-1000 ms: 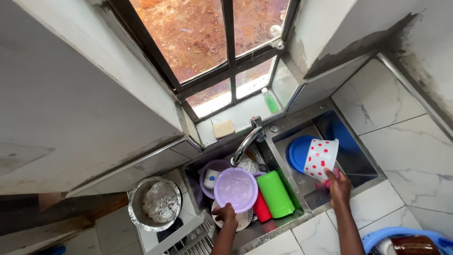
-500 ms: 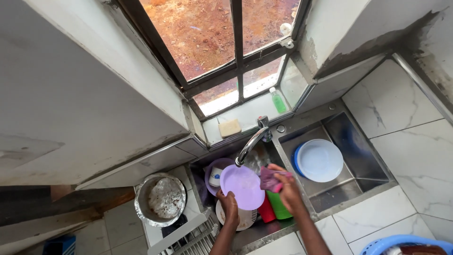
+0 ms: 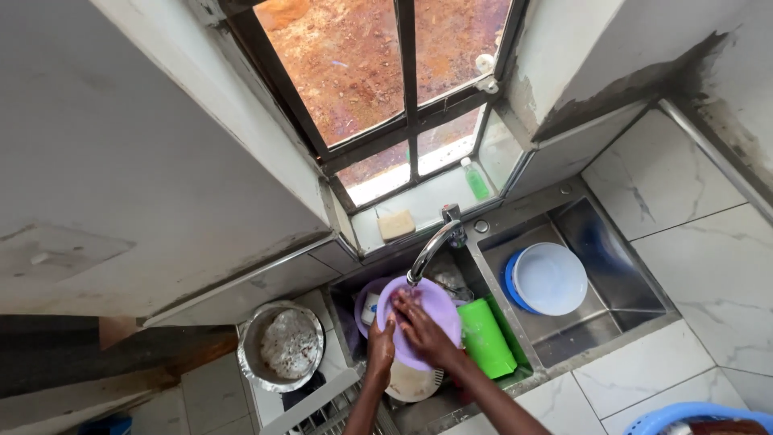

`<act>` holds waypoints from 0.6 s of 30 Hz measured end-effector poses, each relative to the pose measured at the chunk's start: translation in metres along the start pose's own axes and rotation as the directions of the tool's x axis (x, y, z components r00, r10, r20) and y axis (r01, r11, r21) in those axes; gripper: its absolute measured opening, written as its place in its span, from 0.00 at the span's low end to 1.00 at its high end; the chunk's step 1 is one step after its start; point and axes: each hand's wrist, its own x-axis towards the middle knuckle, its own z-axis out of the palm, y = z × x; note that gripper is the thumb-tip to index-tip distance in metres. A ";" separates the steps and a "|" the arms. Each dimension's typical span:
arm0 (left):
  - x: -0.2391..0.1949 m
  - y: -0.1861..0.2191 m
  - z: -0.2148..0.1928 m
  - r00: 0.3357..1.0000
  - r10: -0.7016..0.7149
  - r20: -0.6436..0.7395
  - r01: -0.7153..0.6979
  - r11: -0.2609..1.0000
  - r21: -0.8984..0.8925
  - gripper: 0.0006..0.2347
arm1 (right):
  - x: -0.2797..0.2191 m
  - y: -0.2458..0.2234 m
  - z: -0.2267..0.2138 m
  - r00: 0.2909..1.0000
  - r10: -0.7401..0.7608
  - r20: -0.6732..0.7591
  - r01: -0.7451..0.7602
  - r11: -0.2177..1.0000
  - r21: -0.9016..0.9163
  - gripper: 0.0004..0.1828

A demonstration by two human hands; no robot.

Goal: The person washes various dishes in a kitchen sink using a pink sponge and running water. They scrub and rinse a blue plate, a white bowl with red dots, a purple plate, a white mug, and a white plate with a black rim, placing each item in the sink after cleaning.

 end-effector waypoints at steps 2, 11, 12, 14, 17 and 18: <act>0.009 0.002 -0.009 0.990 0.102 -0.099 -0.080 0.975 0.205 0.25 | 0.011 0.026 -0.012 0.982 -0.187 -0.035 0.172 0.949 -0.263 0.30; 0.049 -0.018 -0.039 0.972 0.147 -0.184 -0.074 0.931 0.356 0.22 | -0.057 -0.032 0.012 0.977 -0.174 0.126 0.179 0.983 -0.027 0.30; 0.039 -0.008 -0.040 0.971 0.152 -0.183 -0.078 0.929 0.361 0.22 | -0.059 -0.011 0.011 0.976 -0.178 0.122 0.182 0.983 -0.025 0.30; 0.018 0.010 -0.038 0.991 -0.004 -0.134 0.023 0.990 0.141 0.23 | -0.061 0.030 0.004 0.993 -0.111 0.049 0.121 0.903 -0.412 0.38; -0.004 0.014 -0.009 0.956 -0.006 -0.293 0.076 0.971 0.229 0.23 | -0.077 -0.052 0.052 0.983 -0.149 -0.111 0.121 0.966 -0.228 0.45; 0.003 0.003 -0.012 0.957 0.001 -0.289 0.067 0.971 0.228 0.23 | -0.080 -0.042 0.050 0.981 -0.156 -0.114 0.126 0.964 -0.232 0.45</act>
